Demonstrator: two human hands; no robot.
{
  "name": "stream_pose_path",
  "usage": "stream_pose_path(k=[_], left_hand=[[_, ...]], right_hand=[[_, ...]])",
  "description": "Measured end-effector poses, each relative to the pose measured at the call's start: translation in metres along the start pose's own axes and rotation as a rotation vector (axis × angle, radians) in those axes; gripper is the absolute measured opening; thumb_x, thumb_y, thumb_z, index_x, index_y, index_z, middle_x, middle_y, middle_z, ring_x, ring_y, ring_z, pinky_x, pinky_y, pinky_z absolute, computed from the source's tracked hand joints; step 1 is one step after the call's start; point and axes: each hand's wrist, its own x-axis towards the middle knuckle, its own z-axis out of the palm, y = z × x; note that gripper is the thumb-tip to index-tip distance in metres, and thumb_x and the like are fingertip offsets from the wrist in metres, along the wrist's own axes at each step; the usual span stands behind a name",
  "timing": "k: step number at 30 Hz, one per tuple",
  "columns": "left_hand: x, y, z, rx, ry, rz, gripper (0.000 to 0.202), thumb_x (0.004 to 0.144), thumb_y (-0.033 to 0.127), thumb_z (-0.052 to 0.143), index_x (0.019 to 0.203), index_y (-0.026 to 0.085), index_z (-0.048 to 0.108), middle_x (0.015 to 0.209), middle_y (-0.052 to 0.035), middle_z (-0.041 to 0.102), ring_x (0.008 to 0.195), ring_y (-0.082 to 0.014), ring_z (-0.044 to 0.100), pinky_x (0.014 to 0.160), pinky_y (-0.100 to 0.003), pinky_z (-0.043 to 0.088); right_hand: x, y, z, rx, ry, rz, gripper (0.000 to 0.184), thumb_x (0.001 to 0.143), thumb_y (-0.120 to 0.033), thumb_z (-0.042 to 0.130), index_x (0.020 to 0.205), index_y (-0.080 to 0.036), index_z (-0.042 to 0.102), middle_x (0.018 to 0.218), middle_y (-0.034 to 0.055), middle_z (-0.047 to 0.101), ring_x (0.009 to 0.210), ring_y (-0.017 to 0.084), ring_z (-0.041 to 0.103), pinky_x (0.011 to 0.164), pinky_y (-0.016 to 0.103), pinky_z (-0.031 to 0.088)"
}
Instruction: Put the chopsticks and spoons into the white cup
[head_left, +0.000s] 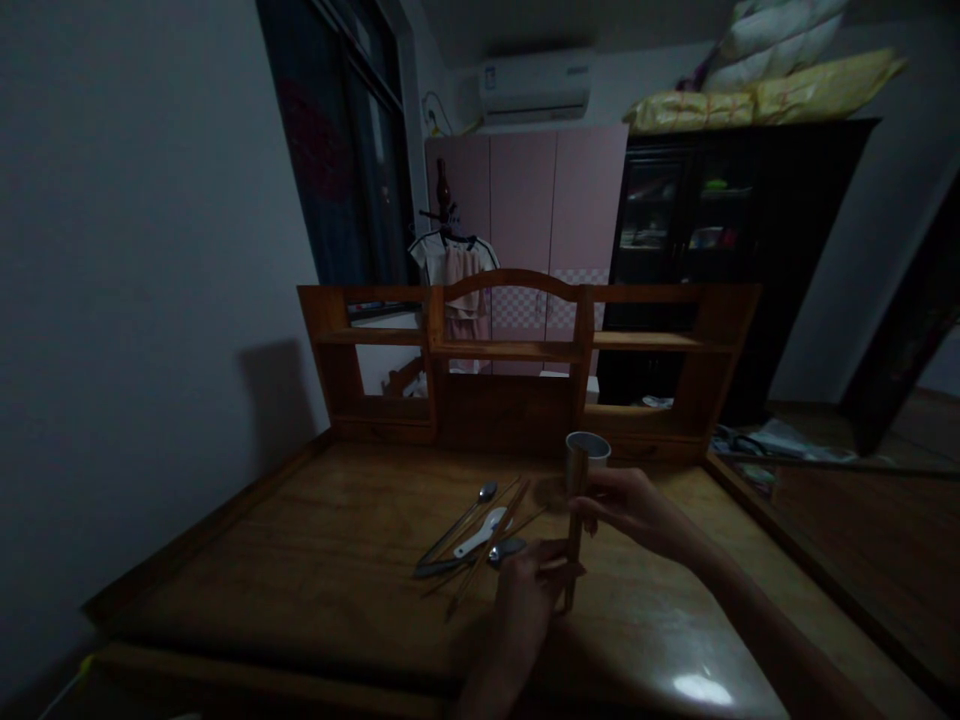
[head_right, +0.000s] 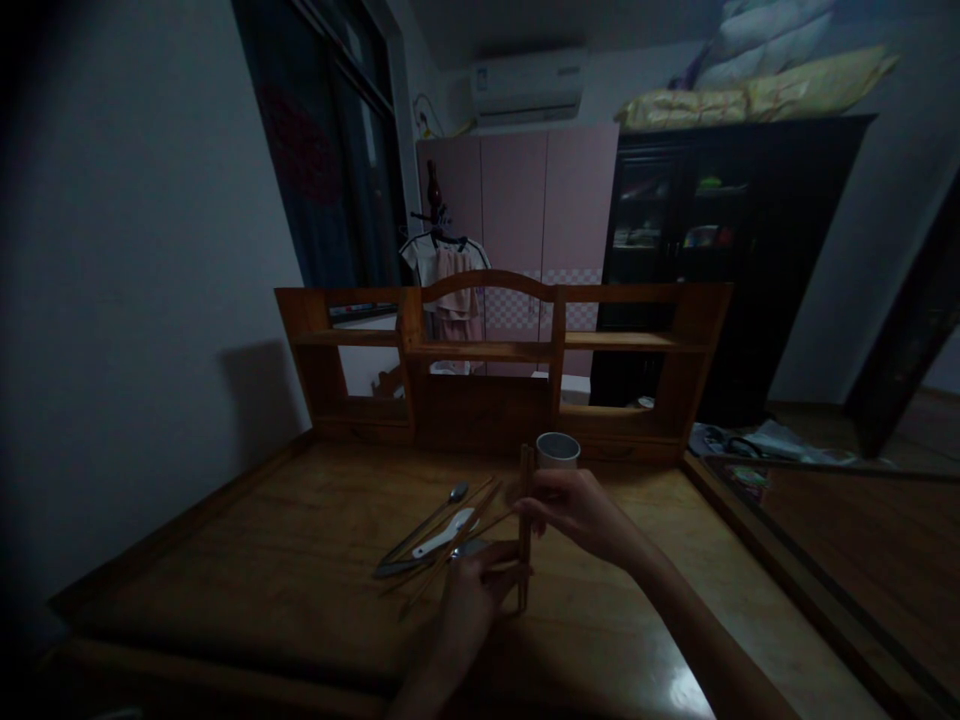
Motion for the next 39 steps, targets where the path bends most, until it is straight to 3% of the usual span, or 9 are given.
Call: stream_pose_path(k=[4, 7, 12, 19, 23, 27, 31, 35, 39], left_hand=[[0.018, -0.003, -0.040, 0.217, 0.109, 0.023, 0.022, 0.087, 0.034, 0.059, 0.101, 0.021, 0.070, 0.109, -0.0066, 0.070, 0.098, -0.0192, 0.066, 0.084, -0.028, 0.053], [0.043, -0.014, -0.080, 0.429, 0.184, -0.016, 0.019, 0.089, 0.022, 0.050, 0.096, 0.018, 0.067, 0.102, -0.0087, 0.069, 0.093, -0.0205, 0.064, 0.083, -0.033, 0.048], [0.064, -0.038, -0.113, 0.710, 0.079, -0.075, 0.011, 0.078, 0.008, 0.058, 0.081, 0.017, 0.064, 0.087, -0.0053, 0.067, 0.086, -0.0188, 0.060, 0.078, -0.029, 0.043], [0.067, -0.048, -0.112, 0.899, -0.063, -0.135, 0.009, 0.085, 0.024, 0.061, 0.087, 0.015, 0.062, 0.095, -0.0037, 0.064, 0.092, -0.0194, 0.058, 0.084, -0.036, 0.044], [0.076, -0.042, -0.120, 0.884, -0.116, -0.211, 0.016, 0.085, 0.031, 0.063, 0.082, 0.015, 0.062, 0.089, -0.0017, 0.065, 0.081, -0.0164, 0.060, 0.076, -0.034, 0.048], [0.073, -0.027, -0.134, 0.801, -0.100, -0.225, 0.019, 0.088, 0.032, 0.055, 0.078, 0.016, 0.060, 0.080, -0.0018, 0.064, 0.073, -0.0152, 0.059, 0.068, -0.030, 0.046], [0.059, 0.007, -0.140, 0.641, -0.073, -0.139, 0.020, 0.089, 0.028, 0.043, 0.087, 0.017, 0.060, 0.084, -0.0047, 0.067, 0.078, -0.0174, 0.062, 0.066, -0.027, 0.046], [0.036, 0.049, -0.114, 0.416, -0.144, -0.033, 0.027, 0.090, 0.040, 0.047, 0.106, 0.022, 0.060, 0.093, -0.0002, 0.072, 0.072, -0.0135, 0.066, 0.063, -0.023, 0.050], [0.015, 0.053, -0.070, 0.208, 0.174, 0.087, 0.023, 0.082, 0.042, 0.064, 0.090, 0.022, 0.072, 0.088, -0.0026, 0.074, 0.074, -0.0174, 0.067, 0.067, -0.026, 0.052]], right_hand=[[-0.003, -0.002, -0.002, -0.025, -0.009, 0.012, 0.024, 0.091, -0.040, 0.060, 0.086, -0.017, 0.065, 0.070, 0.0011, 0.065, 0.063, 0.014, 0.064, 0.058, 0.025, 0.050], [-0.003, -0.004, -0.003, -0.022, -0.028, 0.013, 0.024, 0.092, -0.040, 0.059, 0.088, -0.017, 0.065, 0.070, 0.0015, 0.066, 0.064, 0.015, 0.066, 0.059, 0.026, 0.051], [-0.002, -0.007, -0.002, -0.019, -0.022, 0.019, 0.024, 0.091, -0.041, 0.059, 0.088, -0.018, 0.065, 0.069, 0.0013, 0.067, 0.063, 0.015, 0.066, 0.060, 0.026, 0.052], [-0.003, -0.010, -0.002, -0.036, -0.016, 0.000, 0.028, 0.092, -0.043, 0.058, 0.084, -0.017, 0.065, 0.069, 0.0019, 0.067, 0.064, 0.015, 0.067, 0.059, 0.026, 0.052], [-0.003, -0.013, -0.001, -0.030, -0.016, 0.011, 0.029, 0.092, -0.045, 0.057, 0.087, -0.018, 0.066, 0.070, 0.0016, 0.067, 0.064, 0.015, 0.066, 0.060, 0.027, 0.053], [-0.002, -0.013, -0.001, -0.008, 0.003, 0.005, 0.030, 0.091, -0.045, 0.057, 0.083, -0.018, 0.064, 0.070, 0.0015, 0.066, 0.064, 0.015, 0.066, 0.060, 0.027, 0.053], [-0.001, -0.011, -0.001, 0.005, 0.032, -0.003, 0.029, 0.091, -0.045, 0.058, 0.081, -0.018, 0.064, 0.068, 0.0004, 0.064, 0.062, 0.014, 0.065, 0.058, 0.025, 0.051], [0.002, -0.011, 0.000, 0.017, 0.059, 0.010, 0.027, 0.090, -0.043, 0.060, 0.082, -0.018, 0.065, 0.068, 0.0005, 0.065, 0.061, 0.014, 0.065, 0.057, 0.025, 0.050], [0.006, -0.010, 0.001, 0.052, 0.100, 0.016, 0.026, 0.090, -0.042, 0.060, 0.085, -0.017, 0.066, 0.069, 0.0018, 0.067, 0.063, 0.015, 0.066, 0.058, 0.026, 0.051]])
